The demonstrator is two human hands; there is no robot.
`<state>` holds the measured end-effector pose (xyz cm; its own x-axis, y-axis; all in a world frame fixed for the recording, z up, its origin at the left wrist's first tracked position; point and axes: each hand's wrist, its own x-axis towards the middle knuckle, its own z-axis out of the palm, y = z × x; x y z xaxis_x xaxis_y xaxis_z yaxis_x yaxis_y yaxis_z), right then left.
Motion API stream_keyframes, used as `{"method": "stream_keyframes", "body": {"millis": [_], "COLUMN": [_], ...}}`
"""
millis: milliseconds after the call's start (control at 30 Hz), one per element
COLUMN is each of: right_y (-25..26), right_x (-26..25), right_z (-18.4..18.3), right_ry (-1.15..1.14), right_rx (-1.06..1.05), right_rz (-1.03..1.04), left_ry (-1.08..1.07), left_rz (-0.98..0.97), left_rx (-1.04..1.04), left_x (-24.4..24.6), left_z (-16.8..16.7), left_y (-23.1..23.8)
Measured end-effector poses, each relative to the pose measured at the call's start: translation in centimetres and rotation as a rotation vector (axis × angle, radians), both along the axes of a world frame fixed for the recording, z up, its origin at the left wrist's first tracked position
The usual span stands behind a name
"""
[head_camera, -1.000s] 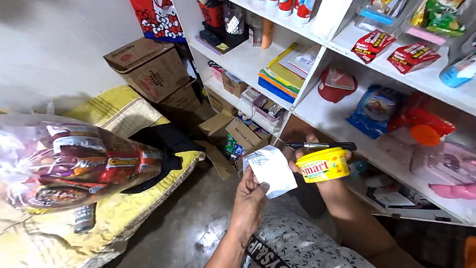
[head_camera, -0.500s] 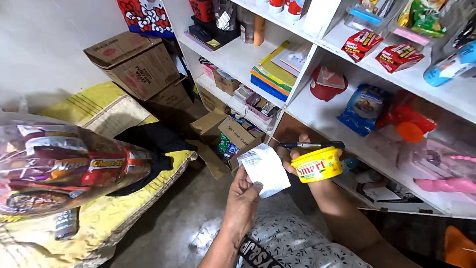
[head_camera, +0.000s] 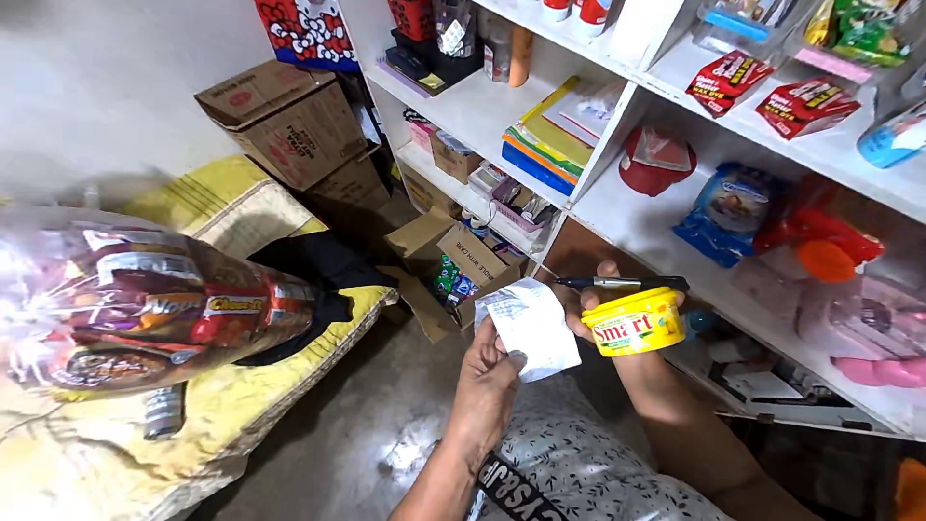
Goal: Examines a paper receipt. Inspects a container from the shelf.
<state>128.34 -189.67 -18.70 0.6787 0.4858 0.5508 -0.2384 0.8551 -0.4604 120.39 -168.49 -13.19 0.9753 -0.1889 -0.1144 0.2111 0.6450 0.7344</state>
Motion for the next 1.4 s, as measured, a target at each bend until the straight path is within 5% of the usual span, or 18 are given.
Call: {"method": "stream_keyframes", "body": {"millis": [1400], "right_y": [0.6], "right_x": [-0.7], "right_z": [0.8], "right_ry": [-0.026], "right_rx": [-0.051], "right_rz": [-0.031], "left_ry": [0.031], "left_rz": [-0.02], "left_rx": [0.001], "left_x": [0.0], "left_z": [-0.3], "left_y": [0.6]}}
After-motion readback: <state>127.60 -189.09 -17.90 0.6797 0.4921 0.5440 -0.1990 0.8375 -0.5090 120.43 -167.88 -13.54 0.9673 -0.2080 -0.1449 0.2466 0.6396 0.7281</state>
